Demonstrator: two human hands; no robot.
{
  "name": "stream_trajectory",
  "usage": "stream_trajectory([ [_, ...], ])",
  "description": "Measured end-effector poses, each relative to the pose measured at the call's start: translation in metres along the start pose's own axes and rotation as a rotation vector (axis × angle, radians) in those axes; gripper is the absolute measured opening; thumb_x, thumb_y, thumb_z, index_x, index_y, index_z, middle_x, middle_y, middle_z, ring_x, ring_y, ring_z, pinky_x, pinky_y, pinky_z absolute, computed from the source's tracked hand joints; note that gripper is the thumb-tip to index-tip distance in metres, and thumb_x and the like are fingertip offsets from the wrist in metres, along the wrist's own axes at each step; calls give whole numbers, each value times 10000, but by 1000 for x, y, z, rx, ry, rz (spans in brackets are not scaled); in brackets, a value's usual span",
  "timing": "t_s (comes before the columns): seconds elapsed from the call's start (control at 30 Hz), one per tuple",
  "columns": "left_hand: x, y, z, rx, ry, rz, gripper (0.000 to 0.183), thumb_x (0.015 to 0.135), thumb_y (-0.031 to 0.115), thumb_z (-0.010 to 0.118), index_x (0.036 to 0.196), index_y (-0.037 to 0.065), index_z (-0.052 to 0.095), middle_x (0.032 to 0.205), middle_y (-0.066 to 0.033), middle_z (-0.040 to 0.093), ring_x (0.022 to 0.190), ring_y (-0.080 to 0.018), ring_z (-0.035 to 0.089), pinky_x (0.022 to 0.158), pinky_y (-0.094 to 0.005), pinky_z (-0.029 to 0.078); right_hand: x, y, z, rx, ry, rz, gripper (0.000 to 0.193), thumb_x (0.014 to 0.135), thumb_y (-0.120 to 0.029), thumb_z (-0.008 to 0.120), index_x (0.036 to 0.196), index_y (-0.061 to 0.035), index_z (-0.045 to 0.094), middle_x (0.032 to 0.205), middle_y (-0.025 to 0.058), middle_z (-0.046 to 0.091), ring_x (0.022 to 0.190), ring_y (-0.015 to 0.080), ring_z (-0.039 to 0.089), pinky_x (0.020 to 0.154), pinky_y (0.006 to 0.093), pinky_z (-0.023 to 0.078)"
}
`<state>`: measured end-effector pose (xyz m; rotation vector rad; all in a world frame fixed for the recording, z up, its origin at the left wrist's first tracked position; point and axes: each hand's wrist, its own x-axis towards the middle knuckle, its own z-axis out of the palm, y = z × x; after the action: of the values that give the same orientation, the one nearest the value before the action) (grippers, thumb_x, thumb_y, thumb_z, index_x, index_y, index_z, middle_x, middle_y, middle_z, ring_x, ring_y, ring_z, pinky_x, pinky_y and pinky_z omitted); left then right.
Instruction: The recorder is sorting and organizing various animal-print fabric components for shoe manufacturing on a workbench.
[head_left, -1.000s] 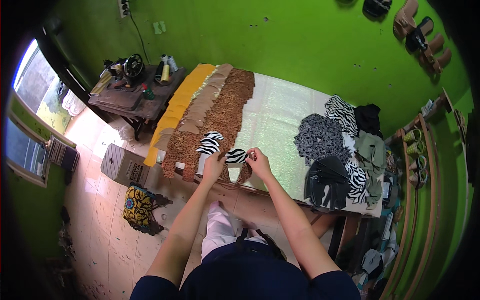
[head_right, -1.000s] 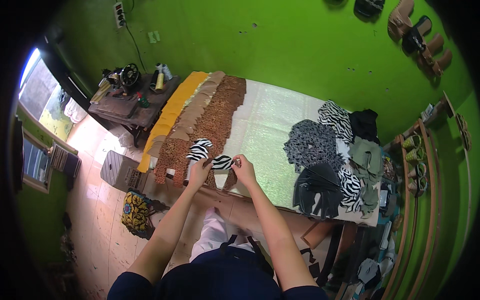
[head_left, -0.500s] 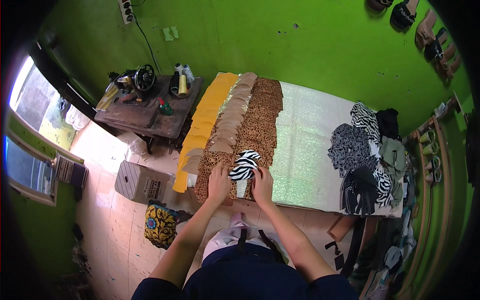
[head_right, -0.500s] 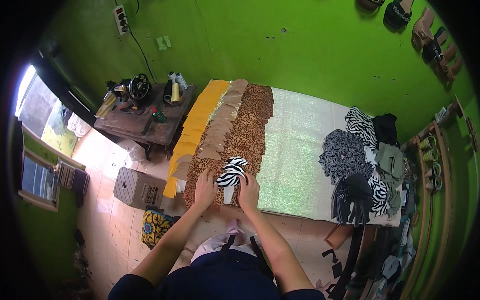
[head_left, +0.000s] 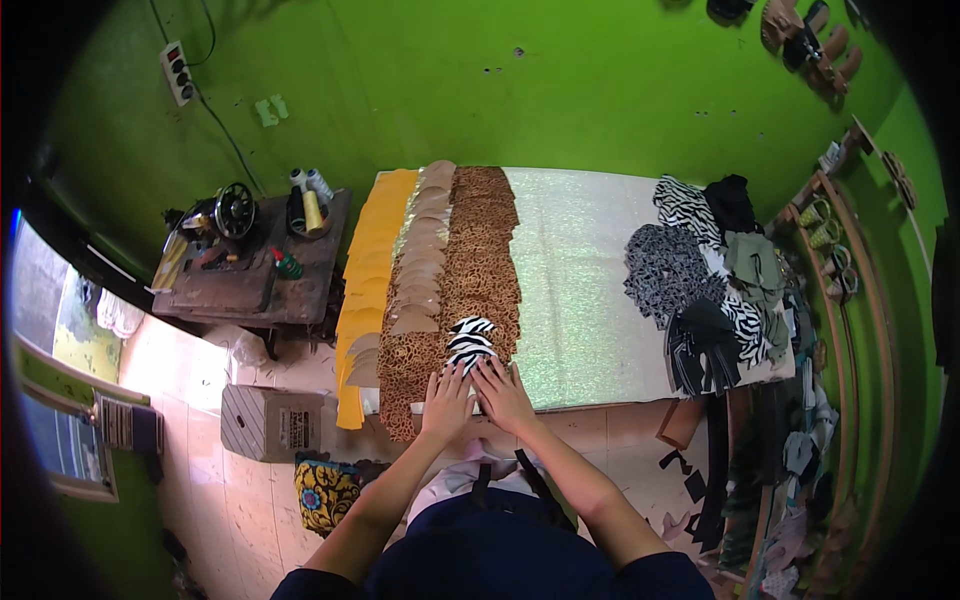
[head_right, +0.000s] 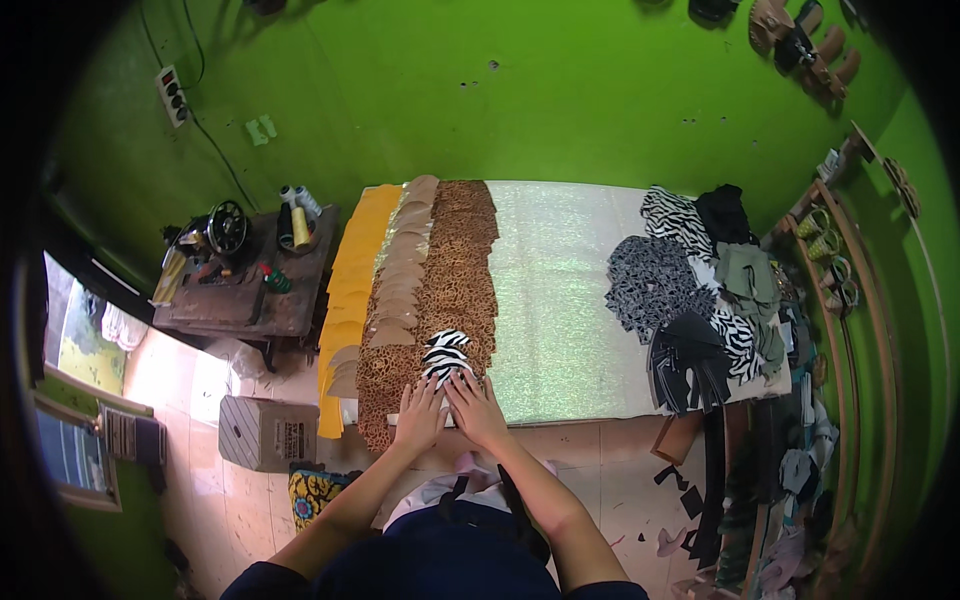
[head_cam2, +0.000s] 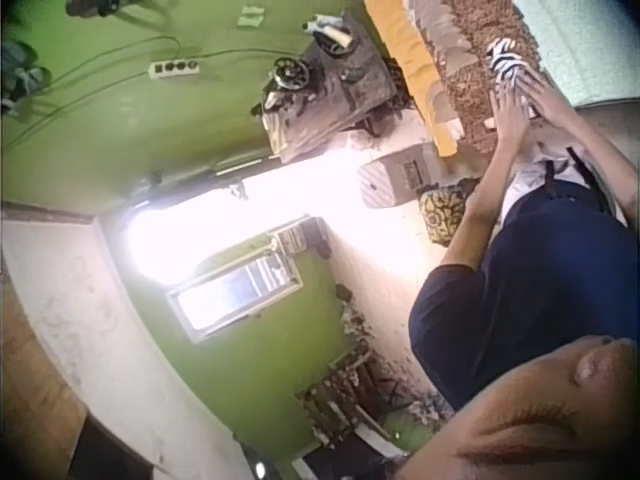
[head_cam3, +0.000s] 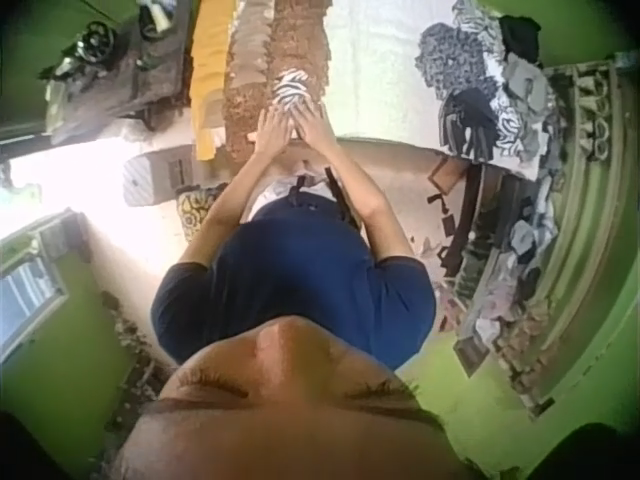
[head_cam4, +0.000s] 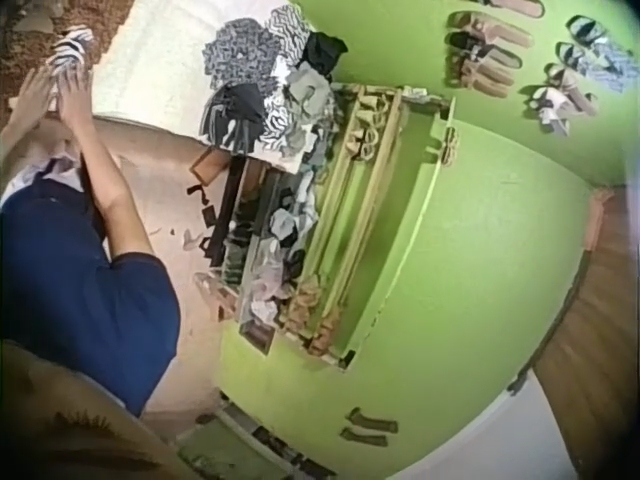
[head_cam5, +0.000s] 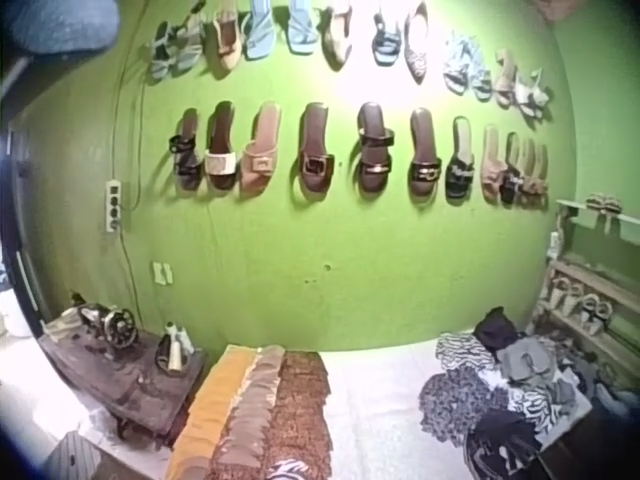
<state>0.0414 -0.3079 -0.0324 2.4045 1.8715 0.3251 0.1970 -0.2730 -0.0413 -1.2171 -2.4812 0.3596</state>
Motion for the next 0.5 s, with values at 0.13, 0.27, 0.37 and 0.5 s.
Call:
stream_trajectory([
  [0.13,32,21,-8,-60,45,102,414,831,256,484,1188,47,465,1321,-127,380,1243,-272,331,1030,-455,221,2,17,-29,92,105,32,461,808,-162,509,1254,-79,428,1316,130,383,1263,312,299,1014,517,236],
  [0.27,72,59,-1,-125,-7,161,422,844,278,485,1205,60,467,1319,-124,389,1234,-267,349,1019,-443,245,-7,62,-53,126,200,132,410,777,-99,514,1184,-66,474,1227,147,445,1195,329,380,994,510,276],
  [0.37,106,91,7,-171,-48,205,436,848,287,483,1223,66,454,1316,-134,389,1227,-275,356,1017,-443,251,-13,103,-84,96,235,183,390,770,-87,518,1158,-65,486,1195,145,465,1174,333,398,987,504,287],
  [0.5,167,137,18,-273,-6,248,421,817,239,516,1185,40,467,1265,-176,424,1181,-315,393,985,-460,296,-12,176,-135,58,317,246,371,779,-81,509,1149,-61,488,1186,148,466,1153,330,410,984,484,293],
])
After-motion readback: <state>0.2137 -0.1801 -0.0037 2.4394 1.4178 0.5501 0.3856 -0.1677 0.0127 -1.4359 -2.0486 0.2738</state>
